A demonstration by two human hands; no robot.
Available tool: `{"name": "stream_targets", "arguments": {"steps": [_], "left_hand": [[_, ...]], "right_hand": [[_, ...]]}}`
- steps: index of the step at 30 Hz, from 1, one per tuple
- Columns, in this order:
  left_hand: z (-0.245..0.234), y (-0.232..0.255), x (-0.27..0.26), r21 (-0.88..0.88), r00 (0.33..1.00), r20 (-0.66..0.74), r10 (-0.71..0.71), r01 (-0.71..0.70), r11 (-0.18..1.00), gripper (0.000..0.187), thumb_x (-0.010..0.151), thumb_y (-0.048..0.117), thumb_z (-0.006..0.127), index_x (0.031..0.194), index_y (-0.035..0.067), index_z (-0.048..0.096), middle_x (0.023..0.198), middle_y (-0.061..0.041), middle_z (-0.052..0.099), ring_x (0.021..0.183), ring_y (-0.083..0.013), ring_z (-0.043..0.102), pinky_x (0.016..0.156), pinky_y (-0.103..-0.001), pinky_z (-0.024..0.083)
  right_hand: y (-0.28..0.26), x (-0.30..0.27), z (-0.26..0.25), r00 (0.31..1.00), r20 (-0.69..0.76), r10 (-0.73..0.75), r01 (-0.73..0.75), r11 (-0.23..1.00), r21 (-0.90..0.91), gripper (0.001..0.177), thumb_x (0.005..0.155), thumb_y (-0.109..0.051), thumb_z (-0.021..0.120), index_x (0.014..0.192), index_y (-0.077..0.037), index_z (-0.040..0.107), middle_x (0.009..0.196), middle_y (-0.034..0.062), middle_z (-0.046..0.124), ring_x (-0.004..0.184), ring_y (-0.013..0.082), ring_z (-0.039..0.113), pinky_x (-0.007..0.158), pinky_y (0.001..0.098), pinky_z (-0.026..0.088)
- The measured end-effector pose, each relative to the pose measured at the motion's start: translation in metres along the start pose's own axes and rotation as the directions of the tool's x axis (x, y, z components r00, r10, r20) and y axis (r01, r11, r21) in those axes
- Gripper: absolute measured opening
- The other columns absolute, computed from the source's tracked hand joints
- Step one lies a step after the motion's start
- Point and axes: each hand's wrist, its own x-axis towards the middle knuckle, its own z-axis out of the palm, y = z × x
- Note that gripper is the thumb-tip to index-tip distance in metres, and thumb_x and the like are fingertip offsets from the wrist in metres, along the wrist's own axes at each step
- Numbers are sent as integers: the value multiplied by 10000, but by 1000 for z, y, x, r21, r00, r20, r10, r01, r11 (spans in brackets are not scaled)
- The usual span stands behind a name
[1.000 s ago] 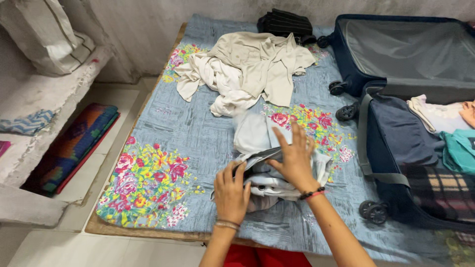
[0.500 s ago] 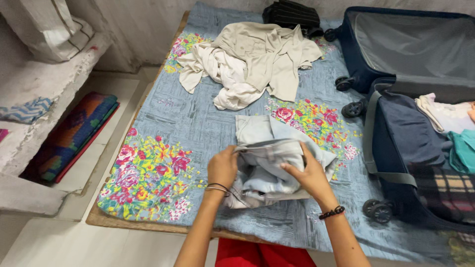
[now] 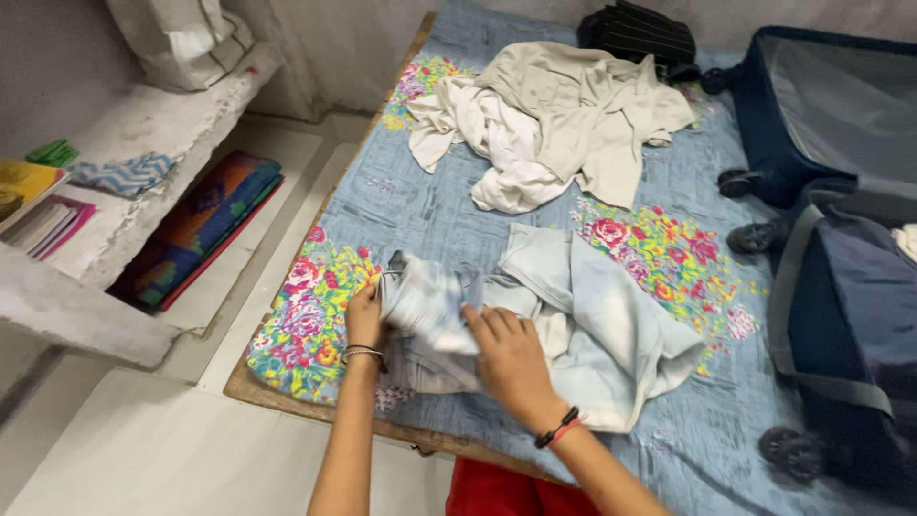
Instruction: The person folds an orange shirt, white pants, light blue jeans, and tan cargo pants on a bed and places them into an open suitcase.
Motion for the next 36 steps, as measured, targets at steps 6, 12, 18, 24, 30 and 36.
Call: {"name": "stream_targets", "arguments": {"steps": [6, 12, 18, 24, 30, 36], "left_hand": [[-41, -42, 58, -50, 988, 132, -83, 90, 995, 352, 841, 163, 654, 1148, 17, 747, 960, -128, 788, 834, -217, 709, 746, -360, 569], [-77, -6, 6, -431, 681, 551, -483, 728, 534, 692, 979, 551, 464, 1465, 60, 499, 1308, -86, 680, 1160, -205, 662, 962, -361, 532], [-82, 39, -18, 70, 894, 380, -235, 226, 972, 771, 775, 215, 794, 1456, 44, 476, 1349, -148, 668, 1214, -214, 640, 1050, -350, 501], [-116, 74, 20, 187, 971, 170, 169, -200, 962, 838, 744, 152, 863, 1472, 109, 451, 1422, -214, 602, 1287, -334, 583, 1046, -425, 460], [-156, 127, 41, 681, 974, -50, -223, 196, 706, 812, 905, 251, 769, 1632, 222, 409, 1304, -278, 672, 1217, -458, 628, 1033, -529, 480], [-78, 159, -24, 630, 883, 167, 439, -438, 641, 516, 825, 152, 764, 1292, 13, 596, 1220, -190, 625, 1147, -407, 547, 1024, -497, 456]], "right_hand": [[-19, -11, 19, 962, -45, -268, 255, 947, -196, 747, 772, -111, 716, 1478, -250, 514, 1456, 101, 506, 1204, 269, 520, 952, 419, 411], [-6, -41, 36, 969, 139, -205, 177, 966, 190, 844, 740, -231, 793, 1491, -92, 434, 1573, 175, 380, 1404, 364, 415, 1071, 482, 367], [-1, -48, 21, 984, 106, -146, 110, 952, 286, 729, 874, -326, 758, 1490, -81, 454, 1591, 220, 366, 1437, 402, 361, 1150, 498, 331], [60, -39, -4, 979, -76, 190, -201, 964, -177, 642, 841, -340, 693, 1408, -88, 527, 1516, 224, 409, 1385, 433, 405, 1103, 588, 307], [185, -98, 19, 803, -163, 574, -565, 819, 101, 520, 984, -302, 624, 1432, -47, 559, 1469, 226, 532, 1331, 421, 495, 1104, 508, 385], [199, -118, 44, 867, -174, 467, -415, 869, 268, 584, 822, -290, 769, 1328, -38, 623, 1390, 209, 586, 1281, 405, 540, 1080, 467, 412]]}}
